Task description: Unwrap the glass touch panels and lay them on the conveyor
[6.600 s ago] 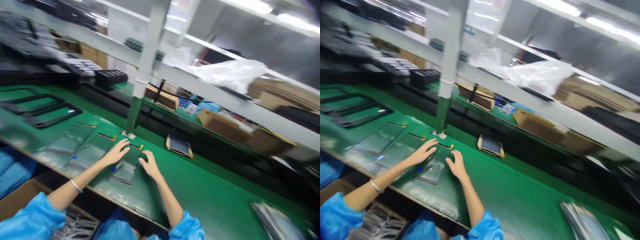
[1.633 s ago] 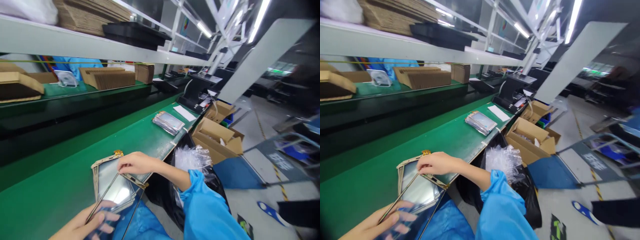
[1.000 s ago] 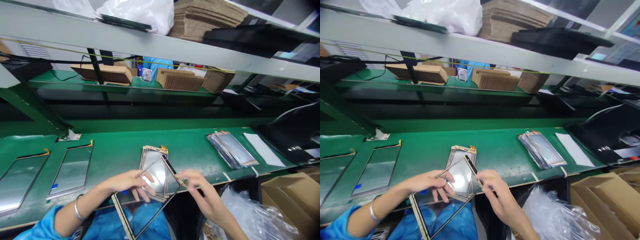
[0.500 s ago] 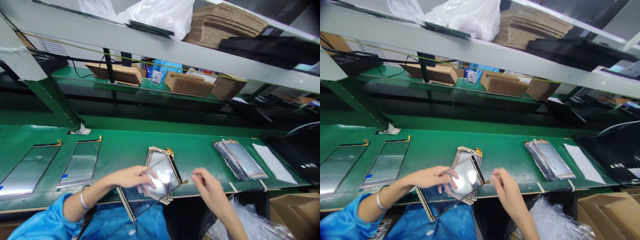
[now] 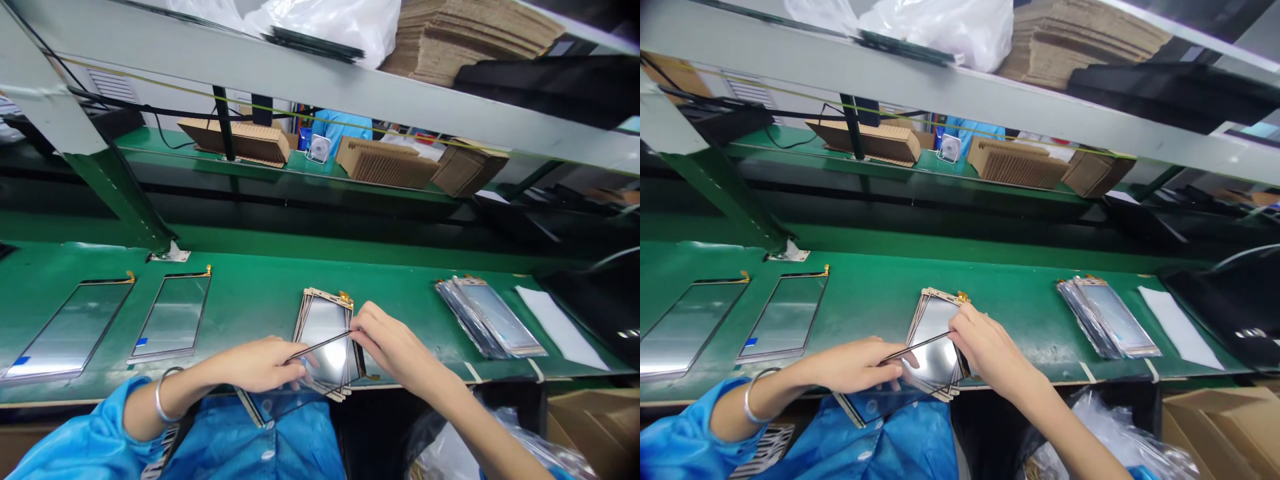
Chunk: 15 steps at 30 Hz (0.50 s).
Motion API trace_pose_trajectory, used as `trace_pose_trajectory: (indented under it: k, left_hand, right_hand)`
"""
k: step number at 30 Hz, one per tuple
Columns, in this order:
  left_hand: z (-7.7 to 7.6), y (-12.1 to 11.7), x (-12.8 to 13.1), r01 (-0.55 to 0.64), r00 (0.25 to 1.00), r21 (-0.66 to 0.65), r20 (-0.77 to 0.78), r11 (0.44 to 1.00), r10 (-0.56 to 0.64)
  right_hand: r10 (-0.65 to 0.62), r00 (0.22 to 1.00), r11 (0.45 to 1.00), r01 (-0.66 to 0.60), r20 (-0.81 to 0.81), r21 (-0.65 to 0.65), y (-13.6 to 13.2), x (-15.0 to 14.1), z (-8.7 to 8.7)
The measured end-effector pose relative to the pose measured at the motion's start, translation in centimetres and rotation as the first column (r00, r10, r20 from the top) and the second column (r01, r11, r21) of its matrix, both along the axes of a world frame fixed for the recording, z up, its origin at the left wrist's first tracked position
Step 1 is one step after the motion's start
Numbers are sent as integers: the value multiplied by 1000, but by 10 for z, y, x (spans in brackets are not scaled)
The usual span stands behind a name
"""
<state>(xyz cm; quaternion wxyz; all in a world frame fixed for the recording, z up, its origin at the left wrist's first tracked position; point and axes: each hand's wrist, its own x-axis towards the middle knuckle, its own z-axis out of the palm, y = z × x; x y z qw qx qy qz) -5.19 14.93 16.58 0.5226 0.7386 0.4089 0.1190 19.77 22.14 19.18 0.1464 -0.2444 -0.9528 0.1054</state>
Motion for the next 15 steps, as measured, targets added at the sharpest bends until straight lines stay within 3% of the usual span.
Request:
trace_pose_trajectory:
  k: [6, 8, 10, 11, 13, 14, 15]
  left_hand:
    - [2, 0, 7, 10, 999, -51, 34, 999, -8]
    - [-2, 4, 8, -47, 990, -178, 122, 983, 69]
    - [-10, 14, 8, -152, 937, -360, 244, 921, 250]
    - [-15, 20, 7, -213, 881, -445, 296, 870, 368]
    - [-27, 34, 5, -330, 720, -567, 366, 755, 590]
    - [-33, 41, 3, -372, 629, -611, 388, 698, 674]
    - [-39, 47, 2, -399, 541, -651, 402, 646, 739]
  right_hand:
    - [-11, 1000, 998, 11, 5, 61, 2, 1, -6]
    - [-23, 1000, 998, 24, -8, 61, -12, 8, -4]
    - [-33, 999, 993, 29, -28, -114, -36, 24, -1]
    - [-72, 997, 960, 60, -36, -272, -50, 36, -1]
    - [-214, 977, 797, 174, 0, -579, -75, 64, -8]
    - [-376, 926, 705, 293, 10, -646, -83, 77, -15]
    - [-458, 888, 650, 363, 38, -667, -86, 88, -25]
